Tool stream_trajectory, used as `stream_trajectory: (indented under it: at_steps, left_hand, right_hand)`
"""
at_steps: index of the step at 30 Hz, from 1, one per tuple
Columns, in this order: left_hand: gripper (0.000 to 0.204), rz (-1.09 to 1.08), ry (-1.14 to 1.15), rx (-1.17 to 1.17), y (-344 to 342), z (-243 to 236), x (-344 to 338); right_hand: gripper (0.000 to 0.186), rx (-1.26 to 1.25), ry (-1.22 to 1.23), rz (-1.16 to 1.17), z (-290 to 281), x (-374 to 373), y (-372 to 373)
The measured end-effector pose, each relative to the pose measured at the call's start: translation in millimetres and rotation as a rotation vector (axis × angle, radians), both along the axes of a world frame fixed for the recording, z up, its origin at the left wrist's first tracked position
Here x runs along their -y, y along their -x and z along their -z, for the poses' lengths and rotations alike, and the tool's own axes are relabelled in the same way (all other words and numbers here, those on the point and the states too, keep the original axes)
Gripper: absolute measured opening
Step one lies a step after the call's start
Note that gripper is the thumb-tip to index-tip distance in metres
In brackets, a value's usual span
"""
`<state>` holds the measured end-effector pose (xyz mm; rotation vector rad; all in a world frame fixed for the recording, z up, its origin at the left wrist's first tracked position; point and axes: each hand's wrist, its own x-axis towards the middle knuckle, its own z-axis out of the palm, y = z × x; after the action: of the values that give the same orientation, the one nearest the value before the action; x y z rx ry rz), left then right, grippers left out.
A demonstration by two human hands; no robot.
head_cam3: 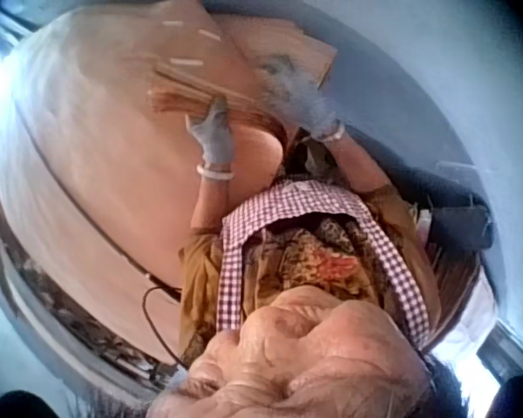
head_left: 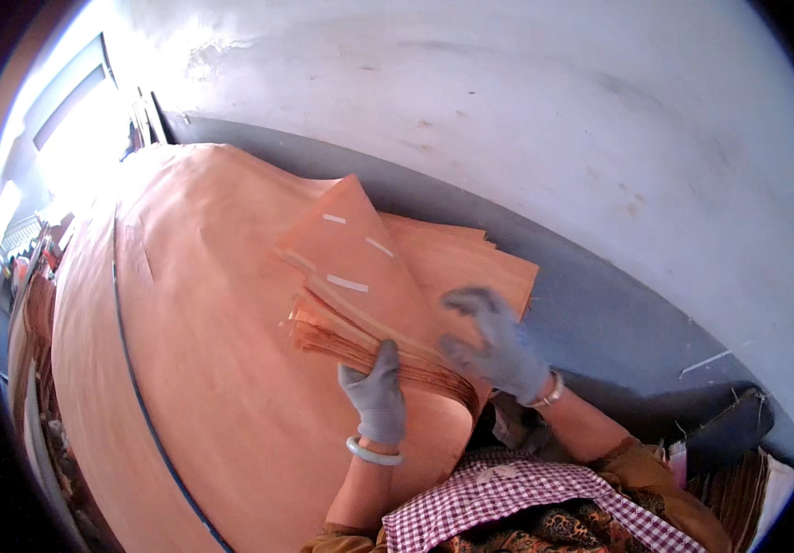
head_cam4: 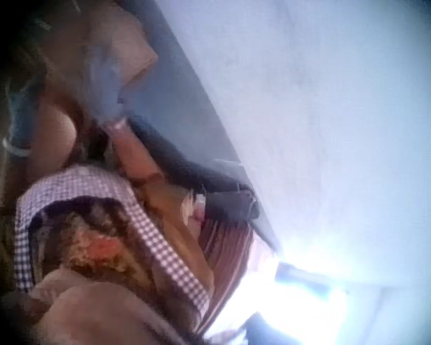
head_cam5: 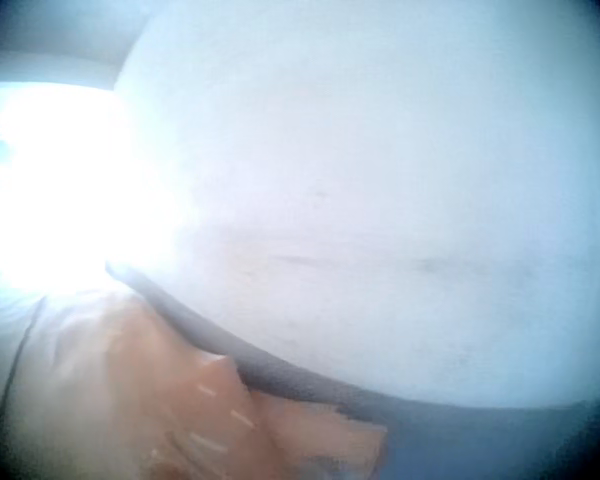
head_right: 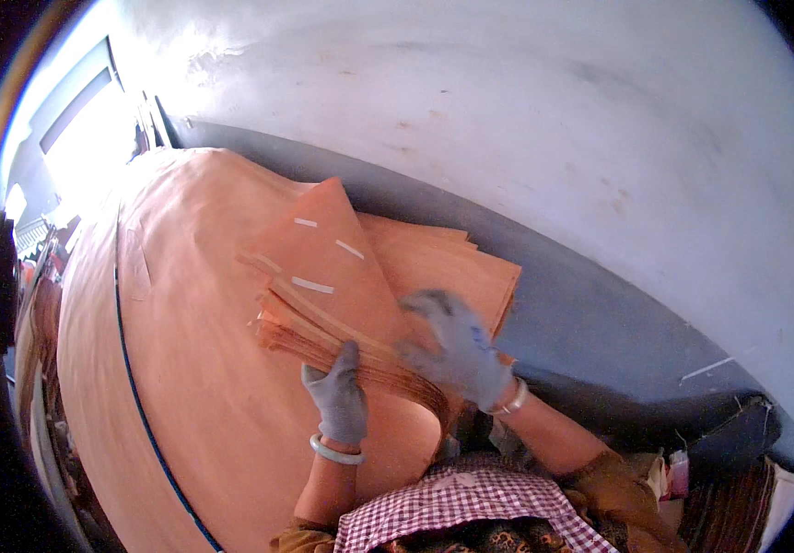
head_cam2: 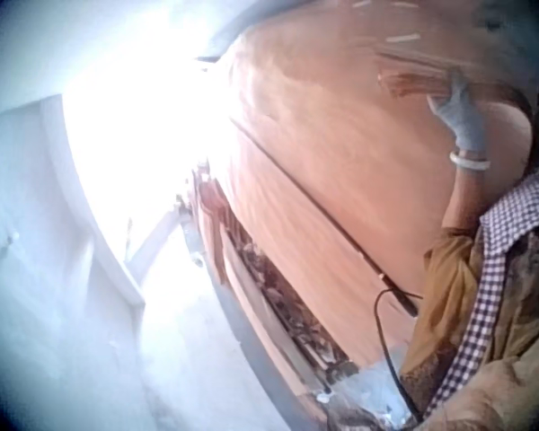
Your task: The person uses a utility knife to cut wood veneer sheets on a workbench, then moves the sheets and organizes them in a stack.
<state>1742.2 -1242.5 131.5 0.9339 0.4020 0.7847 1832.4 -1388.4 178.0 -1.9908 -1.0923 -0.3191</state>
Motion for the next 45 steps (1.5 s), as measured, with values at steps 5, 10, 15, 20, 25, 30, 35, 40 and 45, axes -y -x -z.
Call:
stream_trajectory:
  at_steps: [5, 10, 15, 20, 25, 30, 35, 40, 45]
  left_hand:
    - [0.025, 0.06, 0.002, 0.066, 0.2, -5.2, 2.6]
    - [0.027, 0.048, -0.026, 0.033, 4.1, -5.0, -3.2]
    - [0.028, 0.026, -0.037, 0.052, 4.7, 0.1, -3.9]
    - [0.031, -0.058, -0.043, 0.015, 5.4, -1.8, -6.1]
    - [0.034, -0.096, -0.066, -0.012, 2.5, 5.9, -8.5]
    - [0.032, -0.103, -0.062, -0.03, 3.1, 6.4, -7.1]
    - [0.032, -0.089, -0.077, -0.037, 1.7, 14.4, -8.6]
    - [0.031, -0.073, -0.057, 0.009, 0.5, 12.8, -4.8]
    - [0.034, -0.02, -0.13, -0.021, 4.2, -5.9, 3.6]
  right_hand:
    - [0.05, -0.406, -0.025, -0.119, 50.9, -17.3, -5.3]
    - [0.048, -0.597, -0.052, -0.204, 52.8, -24.2, -6.1]
    - [0.041, -0.811, -0.156, -0.266, 50.1, -18.7, -6.2]
    - [0.041, -0.581, -0.144, -0.207, 43.8, -19.9, 1.4]
    - [0.048, -0.02, -0.041, -0.109, 34.8, -23.4, 2.3]
    - [0.03, -0.205, 0.079, -0.084, 29.6, -17.9, 4.8]
    - [0.026, -0.256, 0.083, -0.026, 25.4, -28.3, 5.3]
    - [0.035, -0.279, 0.075, -0.019, 34.8, -33.7, -1.6]
    - [0.039, -0.271, 0.054, -0.038, 42.0, -32.6, -5.2]
